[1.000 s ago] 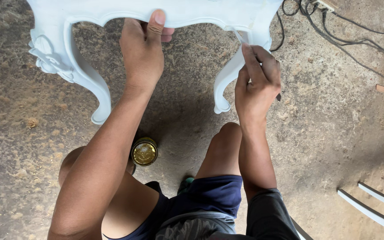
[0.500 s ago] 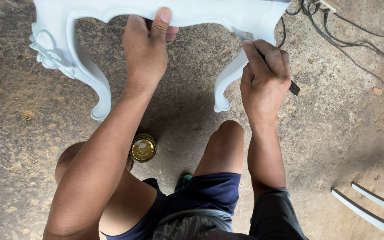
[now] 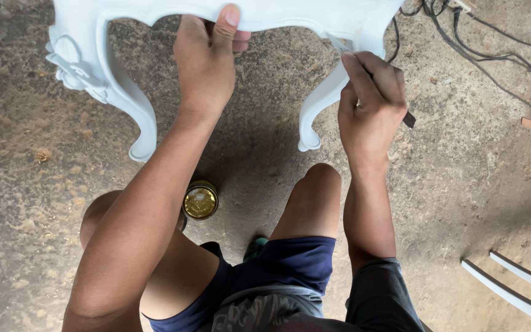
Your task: The person kneels on the floor and uses a putty knife to apply a beige filler paste from a small can onto the carved details and joints of a white-painted furniture leg. The person repeatedly dips the knife into the can and smooths the filler into the grooves and seams of the leg.
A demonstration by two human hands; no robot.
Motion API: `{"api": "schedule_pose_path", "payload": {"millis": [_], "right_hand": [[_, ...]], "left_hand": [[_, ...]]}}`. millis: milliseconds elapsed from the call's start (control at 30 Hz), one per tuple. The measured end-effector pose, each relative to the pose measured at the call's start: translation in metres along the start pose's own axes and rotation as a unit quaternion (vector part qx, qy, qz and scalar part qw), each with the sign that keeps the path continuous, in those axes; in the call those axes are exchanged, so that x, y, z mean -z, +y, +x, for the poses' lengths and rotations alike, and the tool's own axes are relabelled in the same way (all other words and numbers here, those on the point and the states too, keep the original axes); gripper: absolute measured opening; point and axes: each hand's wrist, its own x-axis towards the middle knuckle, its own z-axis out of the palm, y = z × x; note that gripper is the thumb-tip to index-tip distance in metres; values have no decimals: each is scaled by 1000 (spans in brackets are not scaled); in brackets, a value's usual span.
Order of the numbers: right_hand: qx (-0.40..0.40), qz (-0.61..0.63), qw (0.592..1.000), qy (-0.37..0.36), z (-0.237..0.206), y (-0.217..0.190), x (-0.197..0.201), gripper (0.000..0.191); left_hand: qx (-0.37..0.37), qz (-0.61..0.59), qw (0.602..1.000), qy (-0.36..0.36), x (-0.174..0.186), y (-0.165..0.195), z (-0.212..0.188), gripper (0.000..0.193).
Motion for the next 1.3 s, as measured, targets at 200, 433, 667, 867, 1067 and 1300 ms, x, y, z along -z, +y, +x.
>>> {"api": "schedule_pose_path", "payload": {"millis": [200, 433, 667, 867, 1067, 1300], "right_hand": [[25, -15, 999, -37, 11, 8, 5, 41], [110, -14, 990, -83, 34, 16, 33, 40], [109, 4, 991, -76, 34, 18, 26, 42], [48, 42, 997, -46, 13, 31, -1, 41], [-104, 100, 987, 71, -26, 5, -42, 40], [-204, 128, 964, 115, -34, -46, -64, 44]], "left_hand": [[-3, 18, 1000, 2, 1, -3, 0, 59], [-8, 14, 1000, -1, 2, -2, -1, 59], [7, 11, 1000, -3, 1, -5, 0, 61], [-1, 11, 1000, 2, 0, -5, 2, 63], [16, 39, 999, 2, 3, -3, 3, 68], [6, 28, 1000, 0, 7, -2, 4, 68]]}}
